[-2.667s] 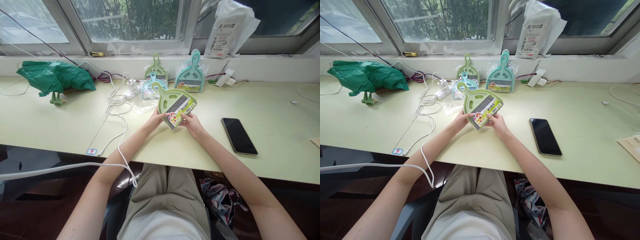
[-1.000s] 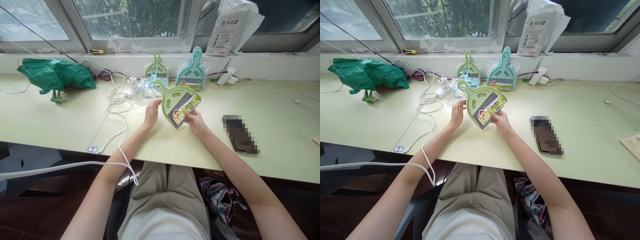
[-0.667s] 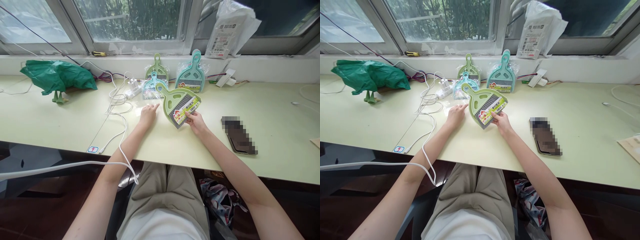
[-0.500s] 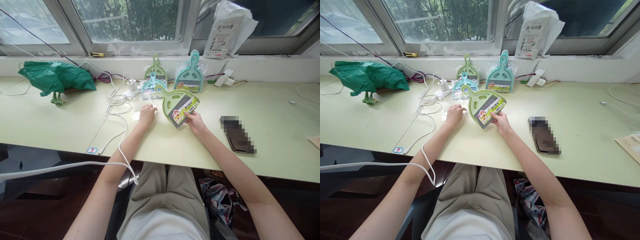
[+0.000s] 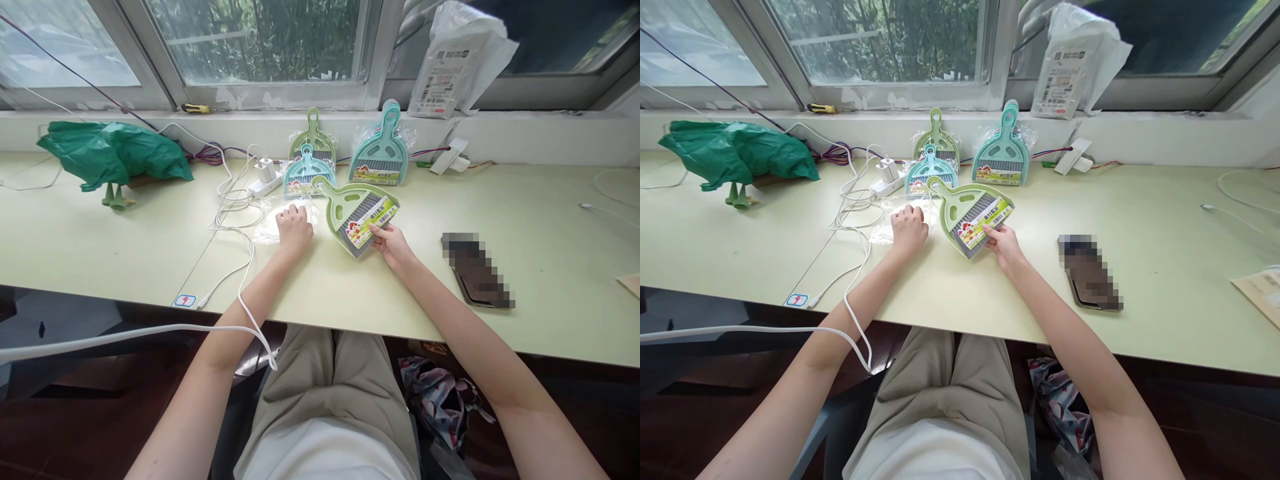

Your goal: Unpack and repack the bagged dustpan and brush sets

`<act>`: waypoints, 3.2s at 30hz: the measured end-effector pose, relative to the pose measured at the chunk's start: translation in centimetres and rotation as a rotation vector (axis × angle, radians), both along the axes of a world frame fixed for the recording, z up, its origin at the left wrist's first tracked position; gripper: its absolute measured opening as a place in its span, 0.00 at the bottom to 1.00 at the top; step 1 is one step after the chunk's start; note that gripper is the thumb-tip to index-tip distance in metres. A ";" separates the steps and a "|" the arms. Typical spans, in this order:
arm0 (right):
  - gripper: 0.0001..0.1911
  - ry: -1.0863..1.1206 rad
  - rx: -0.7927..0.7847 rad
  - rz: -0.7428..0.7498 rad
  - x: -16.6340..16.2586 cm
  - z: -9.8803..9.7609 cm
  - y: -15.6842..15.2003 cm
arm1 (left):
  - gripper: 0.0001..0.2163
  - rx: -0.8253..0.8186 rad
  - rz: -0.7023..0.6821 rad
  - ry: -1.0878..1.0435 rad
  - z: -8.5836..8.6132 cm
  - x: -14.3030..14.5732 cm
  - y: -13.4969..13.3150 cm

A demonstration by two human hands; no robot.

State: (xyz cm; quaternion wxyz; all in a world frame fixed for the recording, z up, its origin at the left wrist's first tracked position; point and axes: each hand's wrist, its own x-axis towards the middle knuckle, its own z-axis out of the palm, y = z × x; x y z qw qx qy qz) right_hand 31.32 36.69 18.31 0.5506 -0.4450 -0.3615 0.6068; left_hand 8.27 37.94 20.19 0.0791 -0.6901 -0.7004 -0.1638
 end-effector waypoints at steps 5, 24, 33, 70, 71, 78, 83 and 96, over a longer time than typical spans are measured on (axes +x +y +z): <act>0.05 -0.023 0.006 0.011 0.1 -0.2 0.1 | 0.17 -0.134 0.028 -0.105 0.0 -0.7 -0.2; 0.04 -0.124 -0.057 0.072 0.6 0.4 -0.1 | 0.20 -0.159 -0.097 0.107 -0.2 -1.1 0.4; 0.06 -0.221 -0.031 0.079 0.5 0.3 -0.3 | 0.30 -0.073 -0.090 0.017 0.1 -0.8 0.2; 0.20 -0.051 0.161 -0.013 -0.7 -0.2 -0.6 | 0.30 0.348 -0.082 -0.262 2.5 1.5 -2.5; 0.20 -0.032 0.169 -0.018 -0.7 -0.1 -0.6 | 0.32 0.360 0.015 -0.289 2.8 1.3 -2.5; 0.18 0.060 0.185 -0.035 -0.5 0.1 -0.6 | 0.44 0.467 0.262 -0.860 1.8 -0.3 -0.7; 0.17 0.082 0.176 -0.063 -0.3 -0.1 -0.3 | 0.47 0.458 0.179 -1.724 0.7 -0.9 1.2; 0.16 0.022 0.149 -0.089 0.2 -0.2 -0.1 | 0.12 0.369 0.008 -2.224 0.7 -1.7 2.1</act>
